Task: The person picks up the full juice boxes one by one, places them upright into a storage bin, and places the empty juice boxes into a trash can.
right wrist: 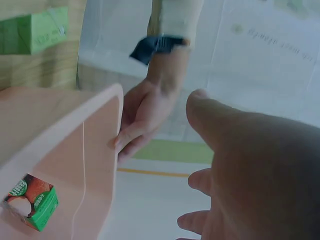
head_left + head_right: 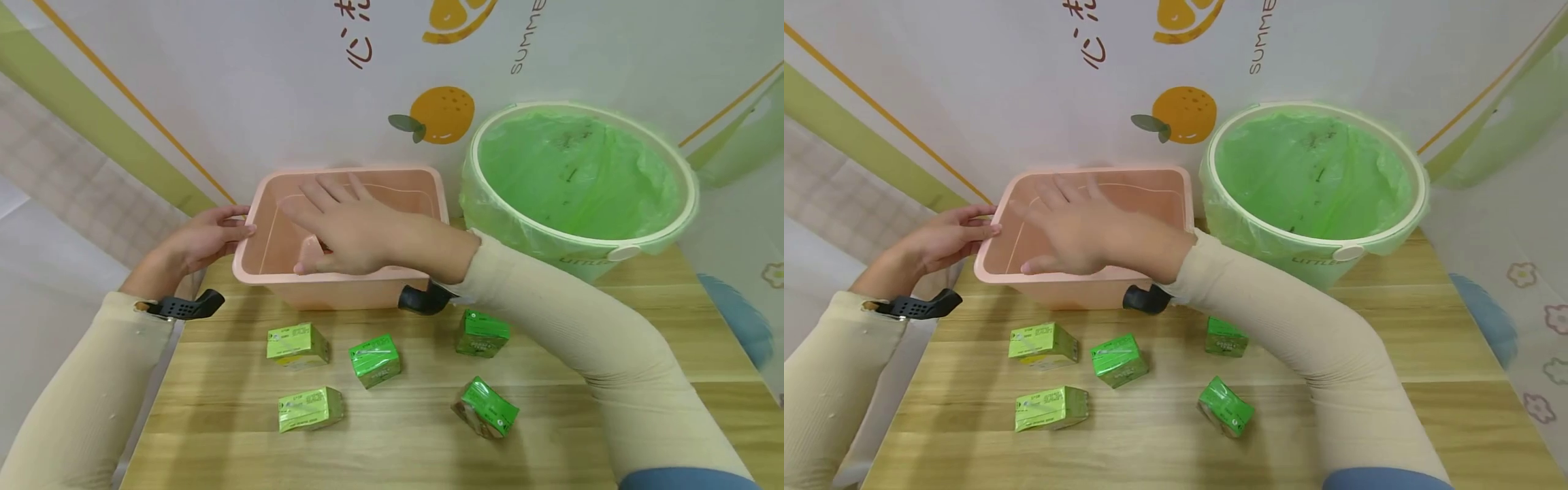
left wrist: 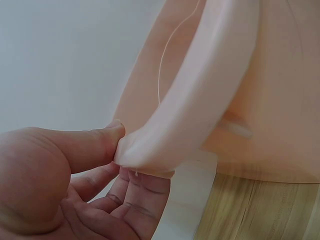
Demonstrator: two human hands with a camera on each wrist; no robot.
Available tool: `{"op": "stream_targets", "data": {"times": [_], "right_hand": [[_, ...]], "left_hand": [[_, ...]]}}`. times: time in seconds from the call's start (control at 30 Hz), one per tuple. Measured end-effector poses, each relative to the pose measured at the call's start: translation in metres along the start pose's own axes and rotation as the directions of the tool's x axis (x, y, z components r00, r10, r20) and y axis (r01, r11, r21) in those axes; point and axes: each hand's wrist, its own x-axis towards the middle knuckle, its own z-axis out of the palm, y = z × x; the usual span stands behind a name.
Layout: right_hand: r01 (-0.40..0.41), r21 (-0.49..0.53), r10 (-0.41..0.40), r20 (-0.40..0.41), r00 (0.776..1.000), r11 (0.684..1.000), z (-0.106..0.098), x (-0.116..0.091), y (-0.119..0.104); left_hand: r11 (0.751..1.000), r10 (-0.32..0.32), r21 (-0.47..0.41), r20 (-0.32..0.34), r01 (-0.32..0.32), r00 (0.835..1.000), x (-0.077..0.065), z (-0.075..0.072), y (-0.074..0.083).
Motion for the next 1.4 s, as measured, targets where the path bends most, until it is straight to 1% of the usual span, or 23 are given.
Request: {"op": "stream_targets", "data": {"times": [0.1, 0.27, 0.4, 0.63, 0.8, 0.93, 1.07, 1.17, 1.3, 1.4], "right_hand": [[0.055, -0.025, -0.056, -0.047, 0.997, 0.998, 0.003, -0.02, 0.0], [0.114, -0.038, -0.117, -0.096, 0.988, 0.993, 0.009, -0.055, 0.002], [0.136, -0.005, -0.136, -0.094, 0.986, 0.991, 0.017, -0.084, 0.005], [0.156, 0.048, -0.148, -0.141, 0.979, 0.987, 0.036, -0.131, 0.019], [0.129, 0.107, -0.113, -0.144, 0.983, 0.986, 0.047, -0.159, 0.029], [0.078, 0.205, -0.051, -0.133, 0.99, 0.976, 0.057, -0.179, 0.039], [-0.002, 0.329, 0.042, -0.114, 0.993, 0.944, 0.073, -0.196, 0.052], [-0.03, 0.389, 0.087, -0.127, 0.988, 0.921, 0.086, -0.208, 0.062], [-0.024, 0.463, 0.118, -0.175, 0.978, 0.886, 0.106, -0.222, 0.072], [-0.019, 0.521, 0.138, -0.19, 0.972, 0.853, 0.122, -0.226, 0.08]], "left_hand": [[1.0, -0.001, -0.012, 0.0, 0.001, 1.0, 0.0, -0.001, -0.001], [1.0, 0.002, -0.022, -0.002, -0.002, 1.0, -0.001, -0.001, -0.002], [1.0, -0.003, -0.023, -0.006, 0.003, 1.0, -0.002, -0.001, -0.001], [1.0, 0.003, -0.022, -0.007, -0.003, 1.0, -0.002, -0.001, -0.001], [1.0, 0.005, -0.024, -0.014, -0.006, 1.0, -0.001, -0.001, -0.001], [1.0, 0.009, -0.021, -0.014, -0.009, 1.0, -0.001, -0.001, -0.002], [1.0, 0.005, -0.021, -0.013, -0.005, 1.0, 0.0, -0.001, -0.003], [1.0, 0.001, -0.026, -0.009, -0.002, 1.0, 0.0, -0.001, -0.002], [1.0, -0.001, -0.031, -0.008, 0.001, 1.0, -0.001, 0.0, 0.0], [1.0, -0.002, -0.031, -0.011, 0.001, 1.0, -0.002, 0.001, 0.0]]}}
